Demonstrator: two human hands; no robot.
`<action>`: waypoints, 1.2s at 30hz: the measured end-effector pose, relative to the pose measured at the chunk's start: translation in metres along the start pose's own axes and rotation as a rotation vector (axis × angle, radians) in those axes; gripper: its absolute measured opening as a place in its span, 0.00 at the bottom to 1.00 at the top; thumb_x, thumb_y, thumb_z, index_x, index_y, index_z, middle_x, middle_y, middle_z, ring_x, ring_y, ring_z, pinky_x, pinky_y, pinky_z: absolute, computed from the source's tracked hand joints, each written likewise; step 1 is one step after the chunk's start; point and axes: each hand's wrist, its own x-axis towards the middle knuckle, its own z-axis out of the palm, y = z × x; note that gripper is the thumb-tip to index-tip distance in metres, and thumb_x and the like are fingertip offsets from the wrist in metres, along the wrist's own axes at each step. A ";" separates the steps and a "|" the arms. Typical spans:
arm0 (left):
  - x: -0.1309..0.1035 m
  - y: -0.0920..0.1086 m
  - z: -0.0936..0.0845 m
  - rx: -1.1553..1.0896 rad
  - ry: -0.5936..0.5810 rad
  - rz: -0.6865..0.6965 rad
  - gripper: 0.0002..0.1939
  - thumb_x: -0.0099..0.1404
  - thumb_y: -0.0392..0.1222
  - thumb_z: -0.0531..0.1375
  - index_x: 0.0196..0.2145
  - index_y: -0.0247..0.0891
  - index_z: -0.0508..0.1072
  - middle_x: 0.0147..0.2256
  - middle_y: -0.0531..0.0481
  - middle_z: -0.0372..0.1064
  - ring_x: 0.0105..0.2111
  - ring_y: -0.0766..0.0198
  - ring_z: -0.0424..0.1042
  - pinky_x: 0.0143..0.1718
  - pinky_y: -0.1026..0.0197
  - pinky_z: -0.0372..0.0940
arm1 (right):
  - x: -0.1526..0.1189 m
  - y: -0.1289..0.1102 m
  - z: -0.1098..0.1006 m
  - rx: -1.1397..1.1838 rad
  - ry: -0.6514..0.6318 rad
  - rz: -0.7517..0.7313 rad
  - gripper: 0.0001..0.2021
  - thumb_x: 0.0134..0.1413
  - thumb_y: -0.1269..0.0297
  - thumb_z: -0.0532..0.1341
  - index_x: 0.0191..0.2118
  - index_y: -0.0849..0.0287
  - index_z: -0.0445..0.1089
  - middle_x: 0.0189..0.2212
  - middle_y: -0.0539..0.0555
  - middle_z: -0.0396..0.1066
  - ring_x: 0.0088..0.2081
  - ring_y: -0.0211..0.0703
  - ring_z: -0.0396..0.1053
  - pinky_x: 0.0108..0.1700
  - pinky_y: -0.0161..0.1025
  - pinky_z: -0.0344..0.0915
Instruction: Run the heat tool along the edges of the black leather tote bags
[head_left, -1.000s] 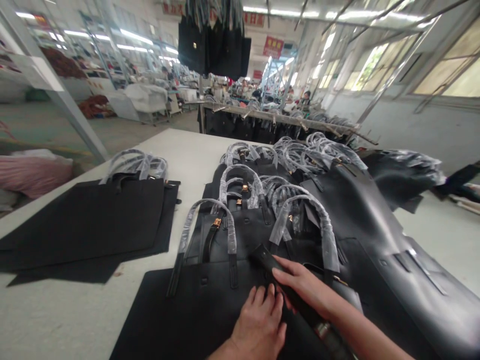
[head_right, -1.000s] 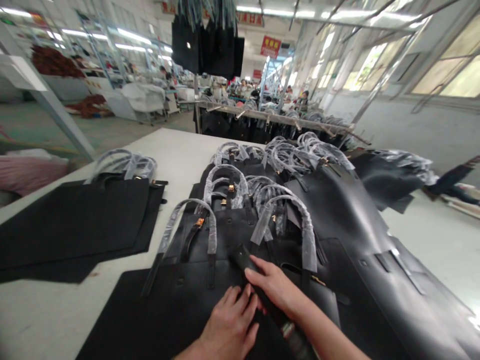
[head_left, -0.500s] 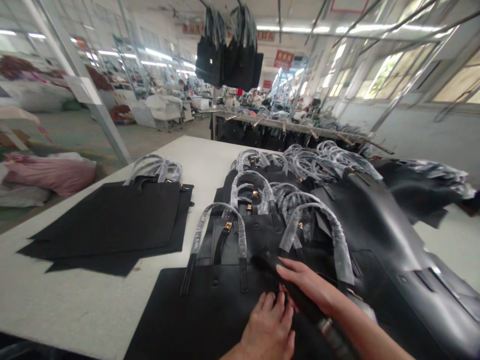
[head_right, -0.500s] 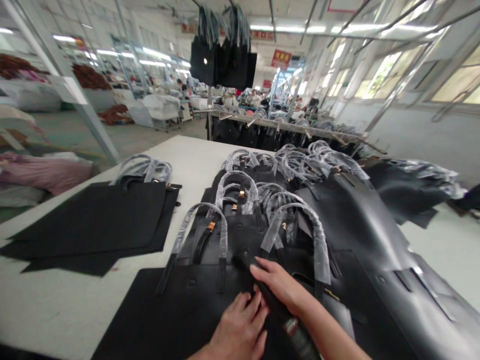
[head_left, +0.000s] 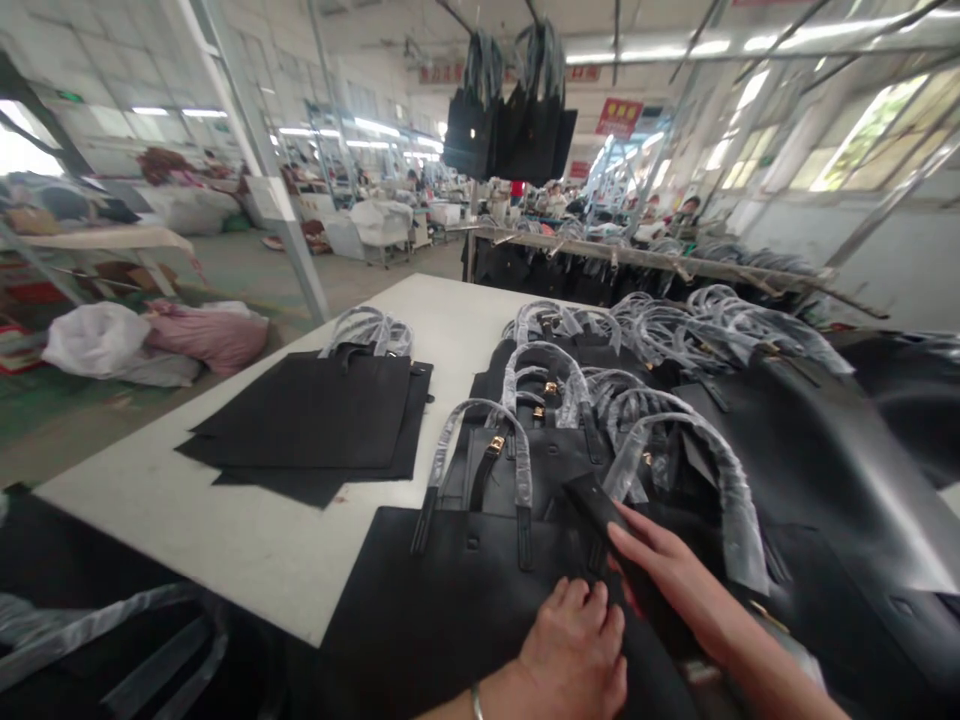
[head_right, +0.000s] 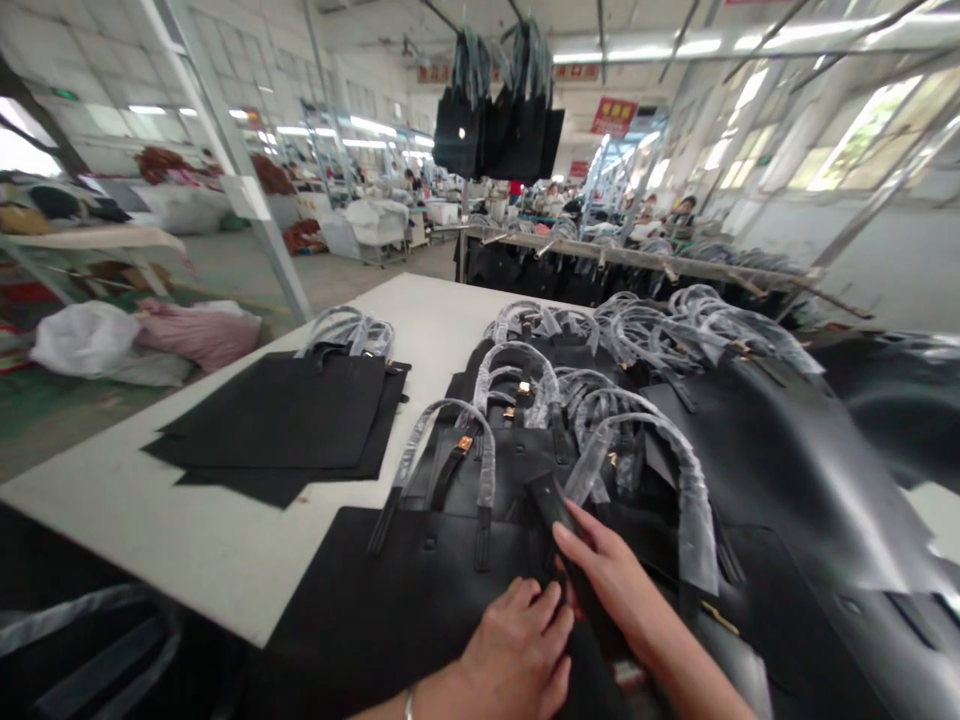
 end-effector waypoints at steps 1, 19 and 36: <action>0.000 0.000 0.000 0.013 0.012 0.001 0.23 0.67 0.50 0.50 0.53 0.34 0.65 0.53 0.39 0.63 0.48 0.51 0.63 0.53 0.49 0.62 | -0.007 0.001 -0.004 -0.018 -0.027 0.026 0.42 0.47 0.44 0.62 0.64 0.60 0.53 0.18 0.46 0.68 0.16 0.38 0.62 0.19 0.34 0.59; -0.089 -0.095 -0.078 0.224 0.143 -0.824 0.27 0.63 0.47 0.55 0.55 0.29 0.62 0.55 0.34 0.59 0.53 0.46 0.60 0.54 0.46 0.58 | -0.100 0.035 -0.067 -0.004 0.105 0.293 0.48 0.42 0.40 0.65 0.66 0.54 0.49 0.26 0.50 0.71 0.20 0.41 0.67 0.21 0.36 0.66; -0.114 -0.119 -0.120 -0.899 0.318 -1.219 0.22 0.50 0.54 0.65 0.38 0.36 0.73 0.29 0.48 0.75 0.31 0.54 0.75 0.34 0.57 0.71 | -0.128 0.059 -0.068 0.084 0.101 0.223 0.39 0.51 0.51 0.64 0.65 0.55 0.52 0.26 0.47 0.67 0.20 0.36 0.65 0.21 0.33 0.64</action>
